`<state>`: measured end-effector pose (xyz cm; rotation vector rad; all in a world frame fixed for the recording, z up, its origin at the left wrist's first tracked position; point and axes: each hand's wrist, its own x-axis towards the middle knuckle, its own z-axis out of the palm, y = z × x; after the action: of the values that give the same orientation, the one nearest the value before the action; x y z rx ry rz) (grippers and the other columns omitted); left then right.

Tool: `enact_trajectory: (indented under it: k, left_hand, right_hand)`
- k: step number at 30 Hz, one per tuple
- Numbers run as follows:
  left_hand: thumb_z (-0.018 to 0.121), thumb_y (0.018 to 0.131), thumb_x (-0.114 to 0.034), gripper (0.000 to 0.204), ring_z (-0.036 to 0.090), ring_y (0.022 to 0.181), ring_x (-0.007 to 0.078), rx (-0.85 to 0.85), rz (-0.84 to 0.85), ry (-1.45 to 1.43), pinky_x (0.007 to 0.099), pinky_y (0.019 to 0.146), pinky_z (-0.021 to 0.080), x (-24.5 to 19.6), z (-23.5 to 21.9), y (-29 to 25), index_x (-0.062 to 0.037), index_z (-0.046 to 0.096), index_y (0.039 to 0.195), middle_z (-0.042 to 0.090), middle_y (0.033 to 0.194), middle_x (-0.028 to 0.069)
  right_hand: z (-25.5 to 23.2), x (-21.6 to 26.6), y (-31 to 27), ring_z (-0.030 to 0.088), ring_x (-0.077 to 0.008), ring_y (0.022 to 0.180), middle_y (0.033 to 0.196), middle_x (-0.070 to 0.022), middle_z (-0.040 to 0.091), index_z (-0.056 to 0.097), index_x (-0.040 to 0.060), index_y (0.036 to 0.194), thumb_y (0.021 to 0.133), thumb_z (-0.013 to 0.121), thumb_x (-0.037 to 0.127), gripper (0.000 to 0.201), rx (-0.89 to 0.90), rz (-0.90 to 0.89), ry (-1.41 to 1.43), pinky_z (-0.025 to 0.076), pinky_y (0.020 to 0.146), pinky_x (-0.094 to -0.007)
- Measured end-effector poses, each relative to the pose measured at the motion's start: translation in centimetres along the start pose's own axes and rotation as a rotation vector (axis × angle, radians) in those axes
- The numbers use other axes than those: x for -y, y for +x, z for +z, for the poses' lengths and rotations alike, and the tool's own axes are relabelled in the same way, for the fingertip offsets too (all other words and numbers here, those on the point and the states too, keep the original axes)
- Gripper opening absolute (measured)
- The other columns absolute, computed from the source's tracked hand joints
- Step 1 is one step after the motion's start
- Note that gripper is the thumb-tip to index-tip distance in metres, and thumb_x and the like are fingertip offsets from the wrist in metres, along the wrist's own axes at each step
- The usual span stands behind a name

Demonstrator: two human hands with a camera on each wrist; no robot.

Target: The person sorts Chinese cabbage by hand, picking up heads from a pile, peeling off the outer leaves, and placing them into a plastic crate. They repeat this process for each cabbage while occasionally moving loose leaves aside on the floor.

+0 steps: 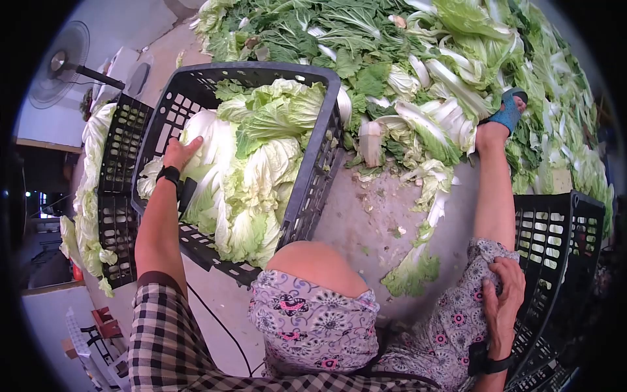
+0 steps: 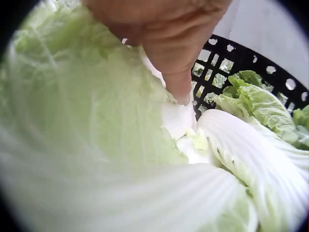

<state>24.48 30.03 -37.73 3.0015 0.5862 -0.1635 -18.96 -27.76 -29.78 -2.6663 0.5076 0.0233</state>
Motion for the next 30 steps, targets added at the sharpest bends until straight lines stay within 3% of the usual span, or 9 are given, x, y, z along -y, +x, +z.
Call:
enact_trajectory:
  k: [3, 6, 13, 18, 25, 29, 30]
  left_hand:
    - [0.074, 0.059, -0.063, 0.093, 0.058, 0.108, 0.033, 0.18, 0.007, -0.021, 0.0397, 0.091, 0.044, -0.6, -1.4, -0.1, 0.0047, 0.047, 0.117, 0.059, 0.115, 0.0235]
    - [0.077, 0.059, -0.058, 0.089, 0.059, 0.106, 0.0333, 0.019, 0.028, -0.112, 0.0393, 0.09, 0.045, -0.7, -1.0, -1.4, 0.0052, 0.048, 0.115, 0.06, 0.114, 0.0235]
    - [0.082, 0.057, -0.042, 0.076, 0.062, 0.096, 0.0334, -0.293, 0.058, -0.247, 0.0407, 0.083, 0.047, -1.6, -5.1, -7.5, 0.0008, 0.049, 0.11, 0.064, 0.104, 0.0191]
    - [0.083, 0.056, -0.034, 0.069, 0.062, 0.092, 0.0328, -0.552, 0.186, -0.298, 0.0428, 0.081, 0.046, -1.9, -7.8, -12.3, -0.0052, 0.051, 0.11, 0.064, 0.099, 0.0155]
    - [0.085, 0.055, -0.03, 0.063, 0.062, 0.09, 0.032, -0.699, 0.213, -0.501, 0.0422, 0.08, 0.047, -1.0, -8.4, -15.3, -0.007, 0.053, 0.104, 0.064, 0.094, 0.0128]
    - [0.086, 0.058, -0.026, 0.062, 0.06, 0.087, 0.025, -0.834, 0.271, -0.723, 0.0357, 0.08, 0.047, -0.3, -11.0, -14.4, -0.0018, 0.054, 0.104, 0.062, 0.097, 0.0114]
    - [0.087, 0.059, -0.027, 0.063, 0.056, 0.085, 0.0195, -0.816, 0.25, -0.874, 0.0309, 0.079, 0.046, -0.6, -12.9, -15.1, 0.0015, 0.053, 0.104, 0.06, 0.096, 0.0091]
  right_hand:
    - [0.5, -0.2, -0.1, 0.051, -0.0338, 0.11, 0.108, -0.0155, 0.06, 0.06, 0.0002, 0.096, 0.078, 0.06, 0.014, 0.022, -0.075, -0.015, -0.001, 0.034, 0.1, -0.0425]
    - [0.6, -0.5, 0.0, 0.052, -0.0339, 0.109, 0.106, -0.0154, 0.06, 0.06, 0.0003, 0.095, 0.076, 0.061, 0.011, 0.021, -0.109, -0.03, 0.02, 0.035, 0.099, -0.0417]
    - [0.5, -1.2, -0.5, 0.052, -0.0316, 0.109, 0.107, -0.0145, 0.06, 0.059, 0.0009, 0.098, 0.077, 0.061, 0.01, 0.023, -0.123, -0.064, 0.037, 0.035, 0.099, -0.0395]
    - [0.7, -1.8, -1.0, 0.052, -0.0326, 0.108, 0.104, -0.0139, 0.061, 0.06, 0.0014, 0.094, 0.071, 0.062, 0.007, 0.024, -0.167, -0.097, 0.065, 0.034, 0.098, -0.0414]
    - [0.8, -3.3, -2.0, 0.051, -0.0326, 0.11, 0.109, -0.0141, 0.061, 0.061, 0.0023, 0.096, 0.07, 0.062, 0.005, 0.026, -0.201, -0.17, 0.127, 0.034, 0.098, -0.0414]
    - [0.8, -3.5, -2.2, 0.051, -0.0326, 0.11, 0.109, -0.0144, 0.06, 0.061, 0.0026, 0.097, 0.07, 0.061, 0.006, 0.027, -0.191, -0.169, 0.124, 0.034, 0.099, -0.0414]
    - [0.9, -3.5, -2.2, 0.05, -0.0327, 0.111, 0.109, -0.0144, 0.06, 0.061, 0.0027, 0.097, 0.071, 0.061, 0.006, 0.027, -0.194, -0.175, 0.124, 0.034, 0.099, -0.0415]
